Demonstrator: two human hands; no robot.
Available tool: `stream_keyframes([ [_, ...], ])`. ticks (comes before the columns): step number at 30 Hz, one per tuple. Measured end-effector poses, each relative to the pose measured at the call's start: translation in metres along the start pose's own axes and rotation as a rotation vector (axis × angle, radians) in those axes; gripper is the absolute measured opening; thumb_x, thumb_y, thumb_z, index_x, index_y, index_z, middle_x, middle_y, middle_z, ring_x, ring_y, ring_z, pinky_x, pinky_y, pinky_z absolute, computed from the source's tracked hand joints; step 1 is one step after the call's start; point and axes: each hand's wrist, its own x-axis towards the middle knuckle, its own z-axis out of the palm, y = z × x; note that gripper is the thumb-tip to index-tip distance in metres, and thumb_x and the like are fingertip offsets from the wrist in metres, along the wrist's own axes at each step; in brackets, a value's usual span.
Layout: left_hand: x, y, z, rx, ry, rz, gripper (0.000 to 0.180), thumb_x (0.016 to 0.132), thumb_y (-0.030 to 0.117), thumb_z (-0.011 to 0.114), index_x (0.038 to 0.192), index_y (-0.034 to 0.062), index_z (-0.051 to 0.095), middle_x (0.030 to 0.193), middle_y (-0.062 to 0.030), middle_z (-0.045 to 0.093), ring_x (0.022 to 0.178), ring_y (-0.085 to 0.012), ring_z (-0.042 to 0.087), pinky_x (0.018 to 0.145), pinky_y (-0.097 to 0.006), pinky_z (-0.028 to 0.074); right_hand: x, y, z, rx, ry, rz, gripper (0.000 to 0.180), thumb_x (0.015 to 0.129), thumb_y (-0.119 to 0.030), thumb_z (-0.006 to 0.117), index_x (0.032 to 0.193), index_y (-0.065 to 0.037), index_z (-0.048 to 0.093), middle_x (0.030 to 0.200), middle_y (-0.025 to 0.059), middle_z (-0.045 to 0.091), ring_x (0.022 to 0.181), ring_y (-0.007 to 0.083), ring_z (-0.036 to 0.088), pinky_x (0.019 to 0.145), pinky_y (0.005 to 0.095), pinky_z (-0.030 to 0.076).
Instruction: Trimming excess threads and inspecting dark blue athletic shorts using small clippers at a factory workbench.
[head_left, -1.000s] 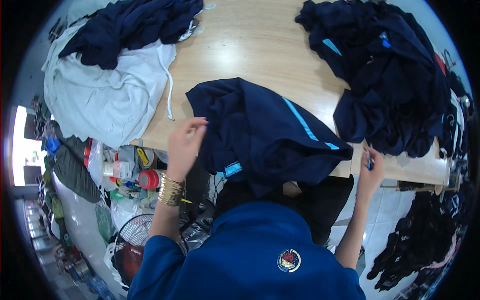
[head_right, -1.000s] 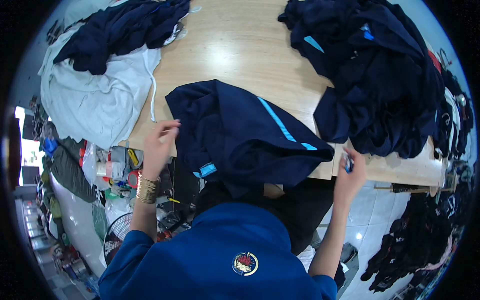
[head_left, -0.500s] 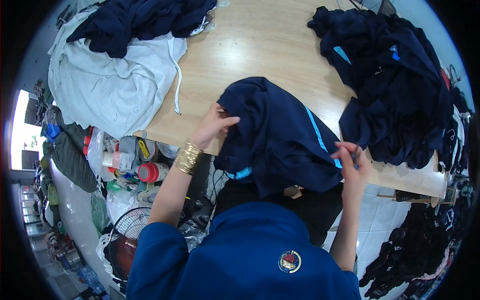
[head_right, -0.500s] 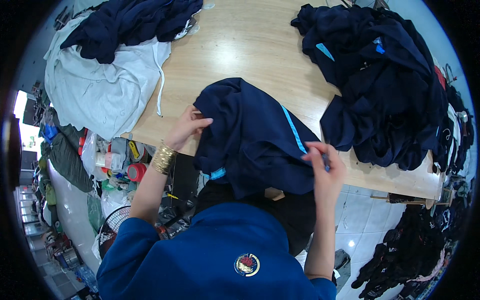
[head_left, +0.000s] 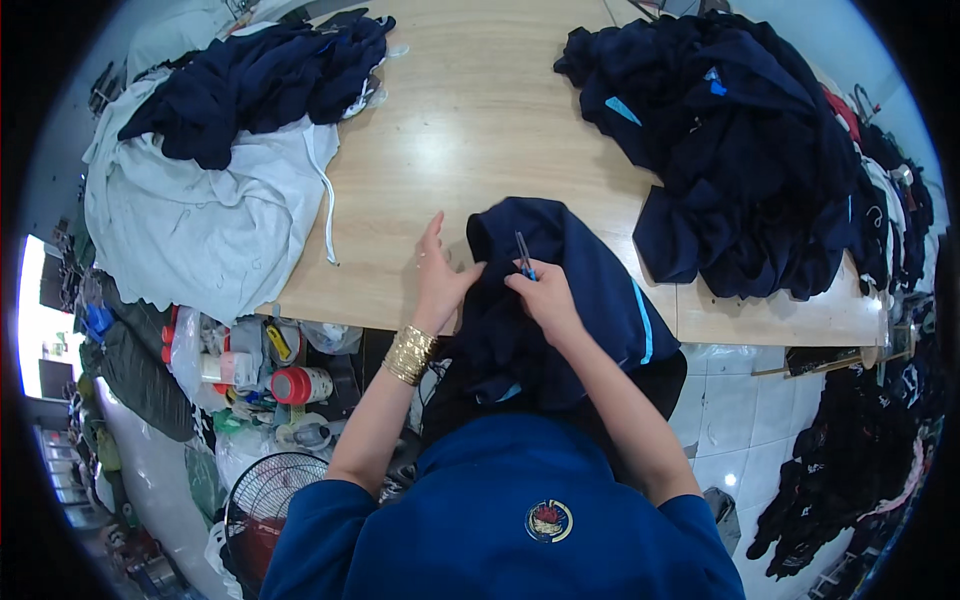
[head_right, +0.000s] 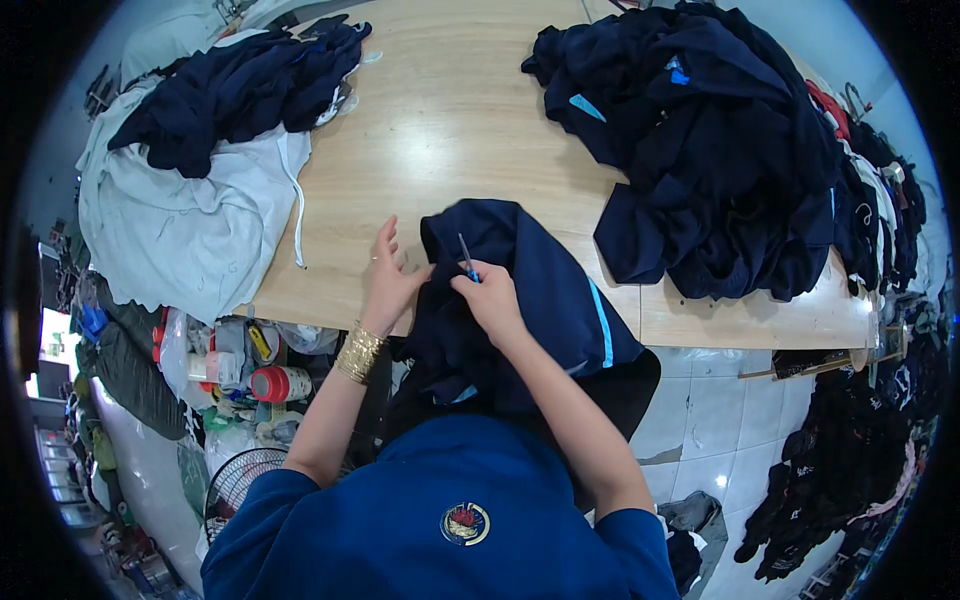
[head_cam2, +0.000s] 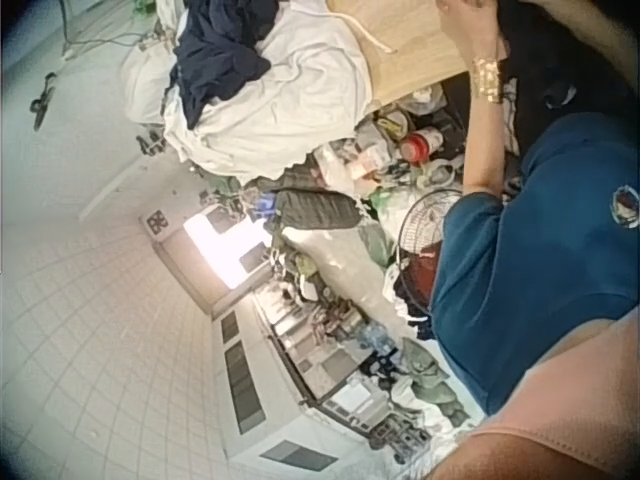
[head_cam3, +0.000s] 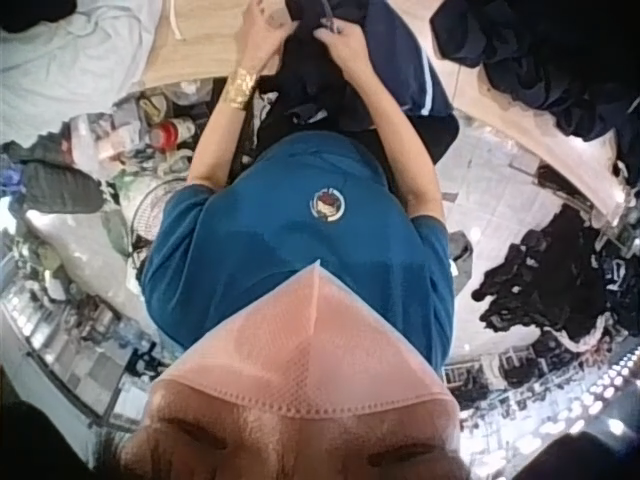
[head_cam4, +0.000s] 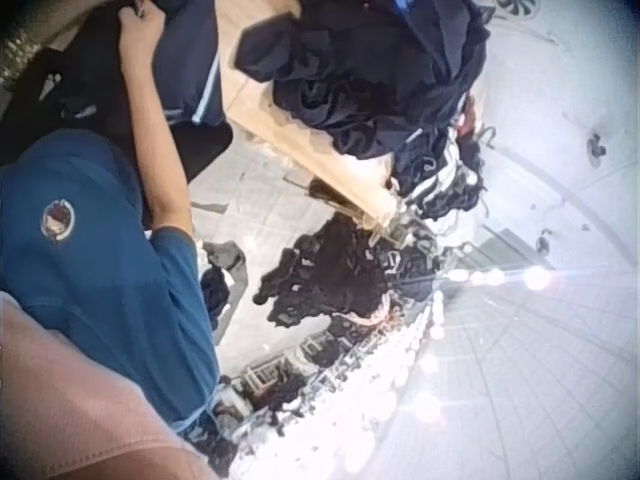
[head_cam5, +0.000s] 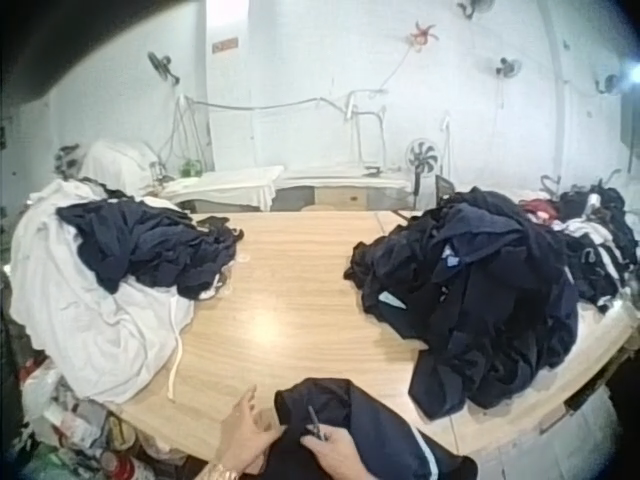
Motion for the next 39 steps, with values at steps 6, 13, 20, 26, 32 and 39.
stream_keyframes([
  [6, 0.033, 0.099, -0.036, -0.461, -0.781, -0.281, 0.020, 0.087, 0.011, 0.056, 0.106, 0.0058, 0.056, 0.097, -0.0013, 0.061, 0.089, -0.0080, 0.057, 0.080, -0.023, 0.045, 0.010, -0.113, -0.149, 0.937, -0.167, 0.342, 0.029, 0.073, -0.008, 0.061, 0.101, -0.004, 0.052, 0.063, -0.0013, 0.051, 0.036, 0.0039, 0.036, 0.035, 0.0148, 0.025],
  [13, 0.054, 0.229, -0.084, -0.440, -0.807, 0.099, 0.016, 0.089, 0.018, 0.056, 0.092, 0.0032, 0.060, 0.081, 0.0021, 0.061, 0.069, -0.0024, 0.055, 0.066, -0.014, 0.044, 0.007, -0.151, -0.252, 0.578, 0.039, 0.216, 0.017, 0.073, -0.009, 0.064, 0.089, -0.005, 0.061, 0.061, -0.0074, 0.050, 0.039, -0.0009, 0.034, 0.036, 0.0153, 0.023],
  [20, 0.074, 0.271, -0.090, -0.189, -0.755, 0.305, 0.017, 0.087, 0.020, 0.059, 0.089, 0.0045, 0.064, 0.081, 0.0031, 0.062, 0.071, -0.0019, 0.055, 0.068, -0.014, 0.044, 0.010, -0.175, -0.280, 0.345, 0.220, 0.054, 0.020, 0.074, -0.014, 0.069, 0.091, -0.007, 0.062, 0.058, -0.0111, 0.044, 0.039, -0.0019, 0.031, 0.037, 0.0155, 0.018],
  [26, 0.072, 0.280, -0.082, -0.262, -0.825, 0.226, 0.018, 0.088, 0.017, 0.058, 0.096, 0.0019, 0.064, 0.089, -0.0002, 0.064, 0.079, -0.0048, 0.059, 0.074, -0.017, 0.046, 0.018, -0.173, -0.290, 0.300, 0.258, 0.032, 0.023, 0.072, -0.016, 0.071, 0.092, -0.008, 0.063, 0.059, -0.0116, 0.044, 0.040, -0.0023, 0.031, 0.038, 0.0155, 0.018],
  [32, 0.061, 0.257, -0.061, -0.020, -0.908, 0.723, 0.034, 0.092, 0.018, 0.052, 0.116, -0.0051, 0.055, 0.117, -0.0113, 0.058, 0.106, -0.0104, 0.055, 0.094, -0.022, 0.041, 0.042, -0.175, -0.290, 0.555, 0.240, 0.059, 0.027, 0.073, -0.019, 0.067, 0.096, -0.007, 0.063, 0.060, -0.0099, 0.048, 0.039, -0.0008, 0.029, 0.038, 0.0166, 0.017],
  [39, 0.070, 0.243, -0.056, -0.248, -1.217, 0.043, 0.053, 0.086, 0.020, 0.058, 0.128, -0.0078, 0.040, 0.126, -0.0140, 0.051, 0.110, -0.0179, 0.053, 0.096, -0.029, 0.041, 0.064, -0.166, -0.284, 0.650, 0.158, 0.073, 0.029, 0.076, -0.018, 0.066, 0.101, -0.004, 0.062, 0.058, -0.0090, 0.047, 0.039, -0.0010, 0.028, 0.039, 0.0164, 0.017],
])
